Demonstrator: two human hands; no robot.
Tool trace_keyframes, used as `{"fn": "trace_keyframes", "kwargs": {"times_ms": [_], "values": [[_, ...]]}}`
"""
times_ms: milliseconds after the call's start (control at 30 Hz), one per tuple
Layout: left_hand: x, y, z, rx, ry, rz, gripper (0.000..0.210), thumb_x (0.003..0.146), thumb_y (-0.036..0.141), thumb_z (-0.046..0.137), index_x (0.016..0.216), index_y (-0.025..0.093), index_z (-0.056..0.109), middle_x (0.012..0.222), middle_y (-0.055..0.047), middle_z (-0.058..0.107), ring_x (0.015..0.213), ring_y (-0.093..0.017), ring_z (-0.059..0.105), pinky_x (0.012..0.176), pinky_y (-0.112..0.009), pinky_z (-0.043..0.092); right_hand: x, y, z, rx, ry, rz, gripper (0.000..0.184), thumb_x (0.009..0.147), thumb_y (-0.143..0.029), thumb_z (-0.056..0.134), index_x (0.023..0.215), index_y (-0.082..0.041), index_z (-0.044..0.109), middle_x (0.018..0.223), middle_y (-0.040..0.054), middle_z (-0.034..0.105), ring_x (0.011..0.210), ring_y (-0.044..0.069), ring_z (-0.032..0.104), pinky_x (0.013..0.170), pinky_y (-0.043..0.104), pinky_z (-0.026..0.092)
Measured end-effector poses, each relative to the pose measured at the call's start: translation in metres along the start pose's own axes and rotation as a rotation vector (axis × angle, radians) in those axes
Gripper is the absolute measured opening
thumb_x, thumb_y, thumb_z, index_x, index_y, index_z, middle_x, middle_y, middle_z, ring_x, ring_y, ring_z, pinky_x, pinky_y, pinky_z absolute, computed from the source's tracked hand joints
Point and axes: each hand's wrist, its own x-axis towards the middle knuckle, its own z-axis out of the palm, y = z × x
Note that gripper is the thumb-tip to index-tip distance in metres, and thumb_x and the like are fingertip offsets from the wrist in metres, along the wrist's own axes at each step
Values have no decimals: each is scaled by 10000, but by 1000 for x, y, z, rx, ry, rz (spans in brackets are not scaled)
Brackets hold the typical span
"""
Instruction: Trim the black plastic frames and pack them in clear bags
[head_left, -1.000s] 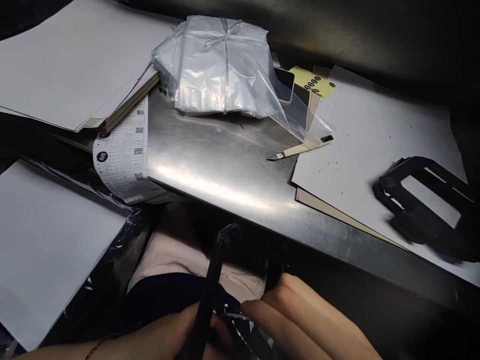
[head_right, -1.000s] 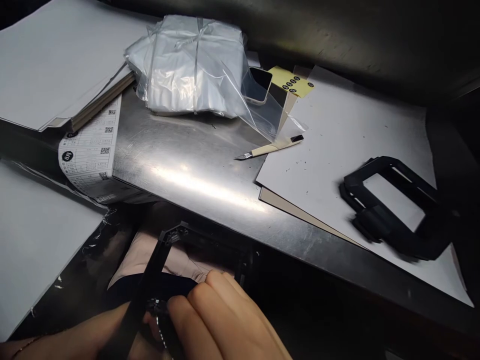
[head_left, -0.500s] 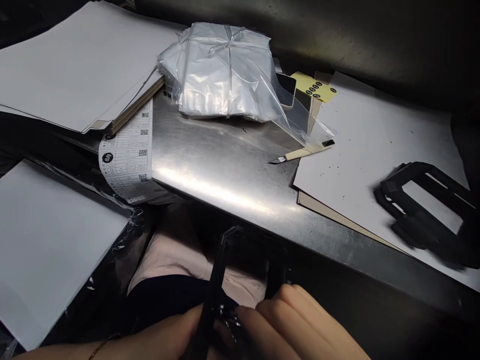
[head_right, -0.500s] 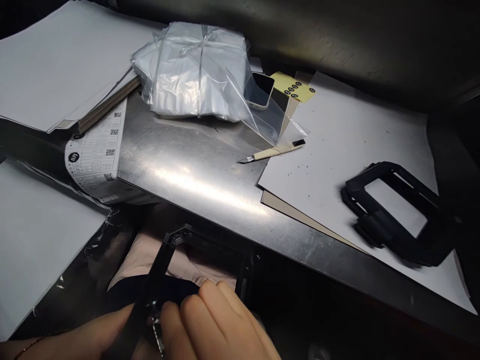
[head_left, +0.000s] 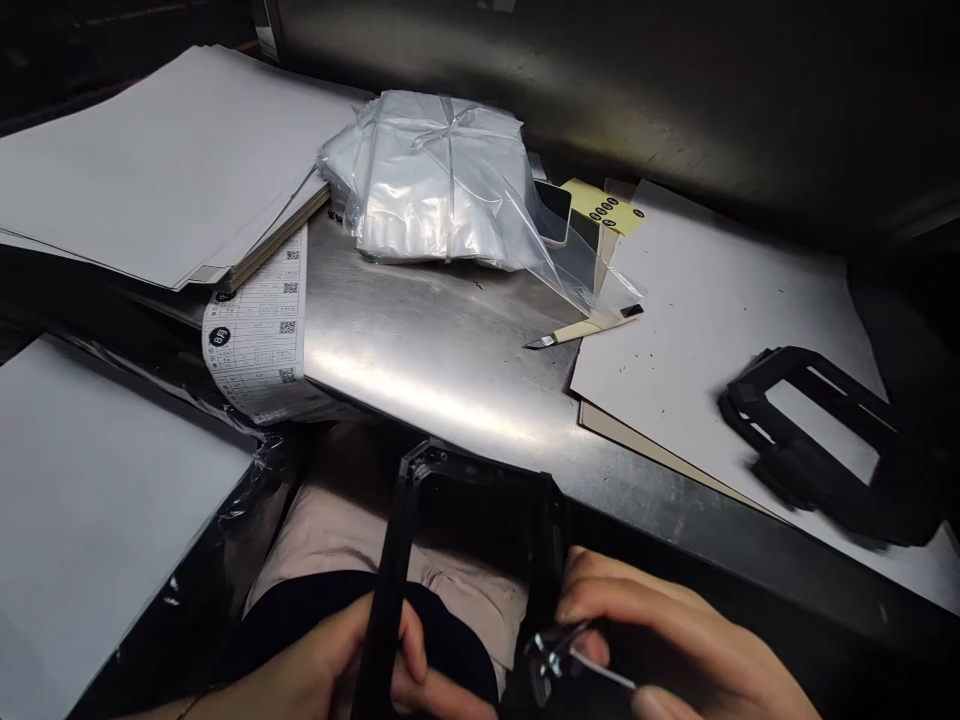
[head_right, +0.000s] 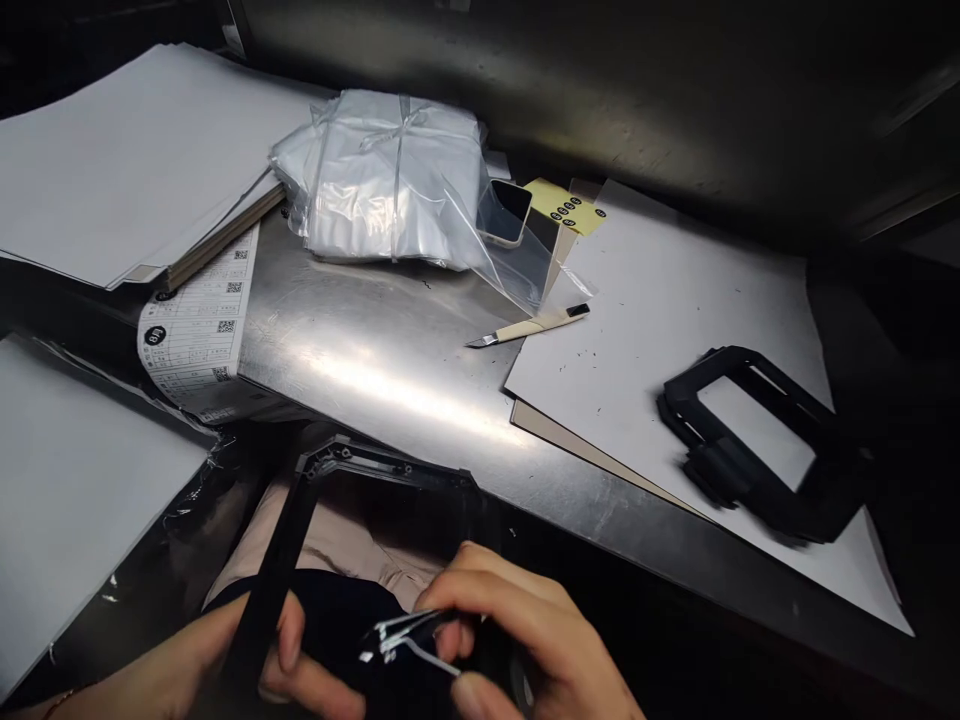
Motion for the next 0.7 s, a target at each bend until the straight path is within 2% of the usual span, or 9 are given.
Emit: {"fn": "trace_keyframes", "kwargs": {"times_ms": [67,133,200,300,367,467,567,633,700], "values": [[3,-3,-1,-2,35,85,158,821,228,601,852,227,445,1244,-67,584,1045,-182,601,908,-363,430,-12,9,-2,-27,202,155,198,820,-406,555,947,-295,657,948,45,642,891,214,623,715,267,524],[11,-9,-1,31,92,266,251,780,204,653,798,222,403,1272,-78,558,1100,-204,571,926,-373,419,-19,17,6,86,347,269,220,822,-415,541,934,-282,676,1241,69,543,1121,292,525,859,383,491],[23,-16,-1,113,139,465,250,787,199,643,792,223,394,1279,-79,553,1207,-236,485,988,-434,370,-18,24,19,280,388,290,243,808,-430,547,948,-276,672,1374,64,423,1208,326,438,909,456,448],[43,-30,-1,234,112,613,210,805,212,618,730,212,422,1293,-55,552,1313,-241,342,1089,-500,210,-6,29,36,518,368,189,221,807,-392,555,990,-309,646,1280,65,529,1081,277,562,870,432,474],[52,-38,-1,251,69,642,184,852,297,549,704,204,493,1285,-40,557,1327,-214,316,1119,-475,147,1,31,38,538,361,155,211,836,-357,525,1019,-316,621,1182,64,602,915,218,645,803,382,512],[51,-43,-6,210,-12,529,131,864,278,534,944,253,635,1362,5,471,1318,-173,330,1119,-418,176,6,32,22,408,307,114,209,858,-375,492,1029,-307,591,1148,50,607,793,158,654,717,303,530],[39,-33,-15,102,-48,333,308,844,234,571,1136,330,565,1335,-21,513,1125,-177,562,896,-316,465,9,27,-8,290,148,82,201,825,-412,535,962,-289,613,1075,29,628,717,128,641,662,251,522],[30,-16,-21,37,-17,253,343,922,378,375,1194,233,525,1152,-115,642,910,-205,675,693,-278,514,15,21,-28,194,-17,72,184,770,-383,601,892,-254,650,973,32,653,736,148,637,660,258,517],[26,4,-23,12,-55,151,626,913,521,160,1204,88,507,1036,-205,674,852,-261,688,758,-361,492,24,14,-40,96,-188,59,155,725,-322,633,834,-220,674,878,38,657,780,174,630,685,286,510]]}}
